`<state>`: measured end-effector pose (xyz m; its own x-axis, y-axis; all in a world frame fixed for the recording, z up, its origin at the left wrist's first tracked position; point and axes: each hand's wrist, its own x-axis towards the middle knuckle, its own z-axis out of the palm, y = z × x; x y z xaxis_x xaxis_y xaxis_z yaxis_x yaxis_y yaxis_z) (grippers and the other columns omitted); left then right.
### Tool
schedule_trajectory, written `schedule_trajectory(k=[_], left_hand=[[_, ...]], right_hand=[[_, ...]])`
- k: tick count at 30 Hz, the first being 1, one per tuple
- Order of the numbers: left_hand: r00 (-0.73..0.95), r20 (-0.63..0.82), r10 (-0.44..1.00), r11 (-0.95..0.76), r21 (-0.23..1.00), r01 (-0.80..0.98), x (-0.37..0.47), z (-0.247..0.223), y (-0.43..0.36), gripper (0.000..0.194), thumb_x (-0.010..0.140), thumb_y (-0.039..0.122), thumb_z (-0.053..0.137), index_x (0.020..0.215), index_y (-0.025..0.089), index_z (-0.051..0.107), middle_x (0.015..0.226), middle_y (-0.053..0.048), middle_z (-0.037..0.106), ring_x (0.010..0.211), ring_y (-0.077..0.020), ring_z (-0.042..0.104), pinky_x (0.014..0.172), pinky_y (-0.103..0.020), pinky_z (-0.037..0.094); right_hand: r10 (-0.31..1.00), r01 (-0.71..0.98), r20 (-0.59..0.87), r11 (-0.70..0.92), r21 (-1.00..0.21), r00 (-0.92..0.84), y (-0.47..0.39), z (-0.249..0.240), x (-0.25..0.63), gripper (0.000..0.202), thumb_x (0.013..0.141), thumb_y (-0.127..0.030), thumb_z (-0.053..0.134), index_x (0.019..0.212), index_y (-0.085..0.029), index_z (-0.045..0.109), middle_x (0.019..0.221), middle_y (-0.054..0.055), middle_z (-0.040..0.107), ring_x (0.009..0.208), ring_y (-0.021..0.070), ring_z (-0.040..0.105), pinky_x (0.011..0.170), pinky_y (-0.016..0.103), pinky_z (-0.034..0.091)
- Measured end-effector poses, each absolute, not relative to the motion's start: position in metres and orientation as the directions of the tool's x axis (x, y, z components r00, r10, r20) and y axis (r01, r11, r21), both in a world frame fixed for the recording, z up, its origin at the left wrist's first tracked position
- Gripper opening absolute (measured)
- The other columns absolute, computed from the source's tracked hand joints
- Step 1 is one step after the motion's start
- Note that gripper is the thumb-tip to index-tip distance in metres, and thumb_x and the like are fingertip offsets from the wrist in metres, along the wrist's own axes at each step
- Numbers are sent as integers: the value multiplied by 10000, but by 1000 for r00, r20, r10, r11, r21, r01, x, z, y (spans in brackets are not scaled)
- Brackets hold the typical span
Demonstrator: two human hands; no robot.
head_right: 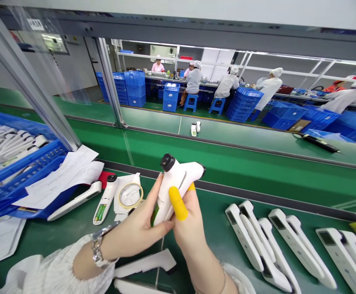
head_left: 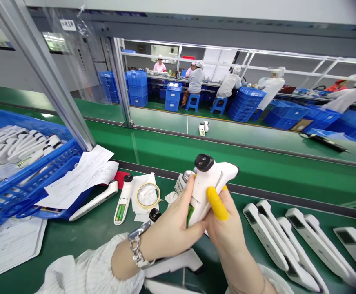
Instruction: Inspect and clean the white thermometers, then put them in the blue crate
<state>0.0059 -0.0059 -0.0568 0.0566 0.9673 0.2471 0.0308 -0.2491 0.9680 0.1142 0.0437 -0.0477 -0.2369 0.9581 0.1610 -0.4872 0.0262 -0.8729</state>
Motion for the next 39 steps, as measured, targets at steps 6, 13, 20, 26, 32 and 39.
schedule_trajectory(k=[6,13,20,26,32,39], left_hand=[[-159,235,959,-240,971,-10,-20,-39,-2,686,727,149,657,1359,275,421,1225,-58,595,1093,-291,551,904,-353,455],[-236,216,948,-235,970,-59,-36,-27,-7,663,735,168,657,1335,261,390,970,-49,634,876,-220,595,780,-319,482],[-57,212,976,-212,977,-9,-35,-33,-8,670,785,181,616,1354,306,285,950,0,578,842,-150,564,708,-249,485],[38,169,985,-166,984,-63,-23,-41,-4,695,751,145,635,1344,333,324,1049,-1,575,909,-166,568,734,-262,502],[221,61,973,-39,994,-104,-15,-46,-5,718,752,181,647,1352,367,299,1012,11,593,865,-154,563,719,-262,477],[291,34,956,-9,996,-87,-11,-45,-7,712,750,204,653,1354,345,303,948,14,583,792,-137,545,670,-243,459]], right_hand=[[753,43,428,515,-856,-499,61,-50,139,321,928,-423,395,1115,-292,620,1120,50,648,1020,248,597,854,384,463],[728,716,-25,667,-204,-685,76,-101,113,218,784,-168,550,958,-144,678,911,172,684,795,325,658,613,363,459],[689,601,162,704,-378,-706,72,-64,134,184,812,-144,503,913,-230,630,867,27,665,755,175,628,635,269,458],[566,208,789,823,-528,-239,54,-46,164,291,775,-114,630,1030,-254,622,925,27,633,807,192,594,701,329,473],[309,274,950,919,-285,-47,62,-48,162,470,684,-29,703,1091,-259,659,905,43,617,789,212,556,673,370,435],[213,506,973,851,-139,-91,64,-45,163,491,689,-33,710,1104,-285,636,927,51,607,834,232,552,684,396,449]])
